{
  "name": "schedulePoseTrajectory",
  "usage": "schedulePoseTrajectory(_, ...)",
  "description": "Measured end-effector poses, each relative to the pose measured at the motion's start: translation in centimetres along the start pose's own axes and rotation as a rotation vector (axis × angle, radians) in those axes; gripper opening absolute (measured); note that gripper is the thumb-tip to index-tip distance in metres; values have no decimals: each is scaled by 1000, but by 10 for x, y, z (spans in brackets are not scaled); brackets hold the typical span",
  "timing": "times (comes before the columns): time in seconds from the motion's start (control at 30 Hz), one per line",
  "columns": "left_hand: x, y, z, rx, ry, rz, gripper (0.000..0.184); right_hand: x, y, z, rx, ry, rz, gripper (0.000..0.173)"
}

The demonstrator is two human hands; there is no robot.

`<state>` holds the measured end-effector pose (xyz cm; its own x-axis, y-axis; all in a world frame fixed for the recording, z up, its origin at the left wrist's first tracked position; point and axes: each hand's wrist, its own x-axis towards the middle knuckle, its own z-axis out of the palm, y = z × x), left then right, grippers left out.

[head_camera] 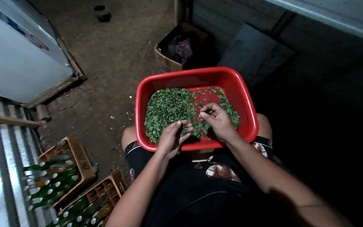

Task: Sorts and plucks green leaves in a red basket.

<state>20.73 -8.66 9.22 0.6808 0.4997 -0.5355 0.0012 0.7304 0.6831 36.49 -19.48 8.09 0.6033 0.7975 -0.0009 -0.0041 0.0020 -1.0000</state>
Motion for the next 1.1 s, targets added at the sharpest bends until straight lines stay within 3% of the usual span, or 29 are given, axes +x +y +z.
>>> schedulePoseTrajectory(0.1,0,1,-2,-42,-22,-26,40,2,-15,-41,-188,123,-132,15)
schedulePoseTrajectory(0.2,-2,2,-5,-44,-53,-27,39,-1,-37,-117,-618,479,-255,34)
schedulePoseTrajectory(0.27,-3,3,-4,-3,-76,-16,37,-9,-51,-157,-906,653,-211,48)
schedulePoseTrajectory(0.3,-3,3,-3,21,-86,-10,37,-13,-56,-161,-969,665,-195,47)
schedulePoseTrajectory(0.37,-3,1,-2,51,-109,-2,36,-18,-58,-137,-999,496,-265,36)
schedulePoseTrajectory(0.47,-4,-1,3,75,-138,4,36,-20,-36,-73,-806,16,-416,20)
schedulePoseTrajectory(0.6,-8,-2,1,125,-151,26,33,-11,-10,-23,-694,-377,-501,19)
schedulePoseTrajectory(0.73,-13,2,-1,154,-129,33,33,-4,-2,-8,-691,-445,-550,17)
schedulePoseTrajectory(0.9,-11,2,-2,132,-115,6,34,-8,4,-2,-688,-372,-604,14)
schedulePoseTrajectory(1.1,-11,1,-14,271,-169,67,22,-11,7,-1,-435,-359,-399,14)
